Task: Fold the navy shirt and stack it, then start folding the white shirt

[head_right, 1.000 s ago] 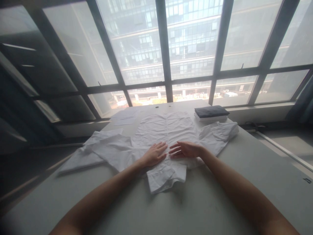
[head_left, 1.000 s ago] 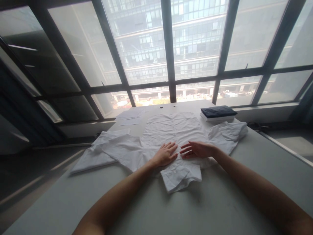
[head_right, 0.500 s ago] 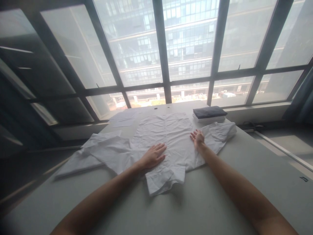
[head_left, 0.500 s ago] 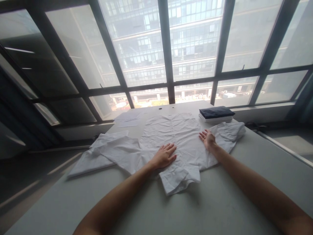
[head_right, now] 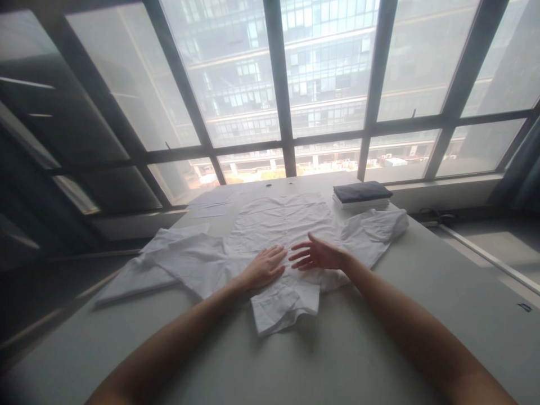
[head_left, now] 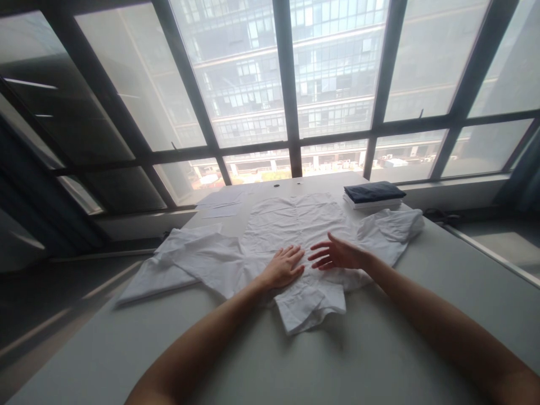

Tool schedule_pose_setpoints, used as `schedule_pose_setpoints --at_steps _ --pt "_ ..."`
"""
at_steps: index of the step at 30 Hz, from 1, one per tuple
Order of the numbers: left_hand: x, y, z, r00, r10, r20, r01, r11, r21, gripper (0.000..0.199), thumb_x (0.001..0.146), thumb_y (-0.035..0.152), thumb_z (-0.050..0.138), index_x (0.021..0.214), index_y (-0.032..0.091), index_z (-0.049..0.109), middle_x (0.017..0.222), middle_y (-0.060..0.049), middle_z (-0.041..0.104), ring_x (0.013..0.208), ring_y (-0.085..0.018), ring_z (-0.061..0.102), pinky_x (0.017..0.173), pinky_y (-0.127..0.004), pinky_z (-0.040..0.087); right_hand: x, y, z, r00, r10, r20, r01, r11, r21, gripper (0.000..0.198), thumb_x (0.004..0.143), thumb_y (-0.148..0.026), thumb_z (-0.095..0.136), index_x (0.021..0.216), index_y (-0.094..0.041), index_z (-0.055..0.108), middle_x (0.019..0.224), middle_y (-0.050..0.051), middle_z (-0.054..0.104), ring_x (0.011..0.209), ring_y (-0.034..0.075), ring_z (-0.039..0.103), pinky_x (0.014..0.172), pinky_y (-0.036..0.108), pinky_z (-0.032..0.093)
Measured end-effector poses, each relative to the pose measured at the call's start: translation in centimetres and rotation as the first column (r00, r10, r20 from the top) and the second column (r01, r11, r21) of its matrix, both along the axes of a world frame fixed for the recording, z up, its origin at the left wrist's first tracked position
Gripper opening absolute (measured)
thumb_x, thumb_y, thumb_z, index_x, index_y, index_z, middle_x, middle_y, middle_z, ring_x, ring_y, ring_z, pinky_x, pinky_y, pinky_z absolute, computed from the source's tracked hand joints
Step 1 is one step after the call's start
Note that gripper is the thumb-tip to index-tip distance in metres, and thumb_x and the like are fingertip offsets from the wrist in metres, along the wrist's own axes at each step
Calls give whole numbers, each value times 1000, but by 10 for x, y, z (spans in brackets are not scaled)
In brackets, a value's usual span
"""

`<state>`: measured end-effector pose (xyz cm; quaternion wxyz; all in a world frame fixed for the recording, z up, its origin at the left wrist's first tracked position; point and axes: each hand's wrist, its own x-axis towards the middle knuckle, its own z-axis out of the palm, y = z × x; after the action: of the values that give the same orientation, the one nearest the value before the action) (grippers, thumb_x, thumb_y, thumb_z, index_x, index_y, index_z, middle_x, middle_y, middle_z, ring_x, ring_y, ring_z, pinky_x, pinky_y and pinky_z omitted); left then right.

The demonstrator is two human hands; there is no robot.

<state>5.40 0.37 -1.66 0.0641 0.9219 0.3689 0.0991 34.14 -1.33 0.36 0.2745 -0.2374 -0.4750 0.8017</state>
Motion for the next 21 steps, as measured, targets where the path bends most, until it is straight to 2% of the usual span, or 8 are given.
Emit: schedule_pose_setpoints --at_steps 3,5,7,10,12,14,16,21 --pt "0 0 0 1000 2 -2 -2 1000 -2 58 106 49 46 157 23 45 165 -11 39 155 -32 30 125 -56 25 -4 -1 -5 991 129 41 -128 991 -36 68 102 -70 39 132 -14 63 134 21 68 120 31 69 108 50 48" --pt "0 -1 0 1000 1 2 -1 1000 -3 58 106 48 47 157 23 46 166 -11 38 154 -32 31 125 -56 25 -4 6 -10 1000 5 -3 -5 999 -44 59 105 -63 40 133 -15 62 133 20 68 120 29 69 109 51 48" --pt "0 -2 2 1000 0 6 0 1000 0 57 105 48 48 157 23 46 165 -11 39 154 -32 31 125 -56 25 -1 17 -16 961 -269 -62 264 962 -73 49 107 -55 39 132 -18 59 128 17 70 116 26 70 108 51 51" --pt "0 -2 3 1000 4 3 -4 1000 -2 57 105 48 47 157 23 47 165 -11 40 154 -32 32 125 -56 25 10 37 -23 746 -661 -79 645 747 -161 39 109 -46 35 128 -21 57 119 14 71 106 23 73 100 49 58" --pt "0 -1 2 1000 5 -2 -5 1000 -9 57 106 48 47 157 23 46 165 -11 40 154 -32 32 125 -56 25 21 47 -27 599 -798 -63 776 599 -200 37 109 -44 32 127 -24 57 119 12 69 103 21 73 95 46 61" --pt "0 0 1 1000 5 0 -5 1000 -14 57 106 48 46 156 24 47 165 -11 40 154 -32 32 125 -57 25 31 53 -29 514 -856 -57 831 514 -214 36 109 -43 30 127 -26 57 121 11 68 103 21 72 93 45 63" --pt "-1 0 0 1000 5 11 -4 1000 -18 55 105 48 47 155 24 48 164 -11 41 154 -32 32 125 -57 26 37 56 -31 500 -864 -61 840 501 -208 37 109 -43 29 129 -28 57 122 10 68 105 21 71 92 46 63" --pt "3 -7 7 967 -17 254 8 999 39 51 99 38 60 147 24 56 164 -12 40 155 -34 27 126 -57 26 35 53 -34 568 -819 -81 805 574 -149 39 107 -44 34 128 -25 61 125 13 68 110 23 71 95 45 62"
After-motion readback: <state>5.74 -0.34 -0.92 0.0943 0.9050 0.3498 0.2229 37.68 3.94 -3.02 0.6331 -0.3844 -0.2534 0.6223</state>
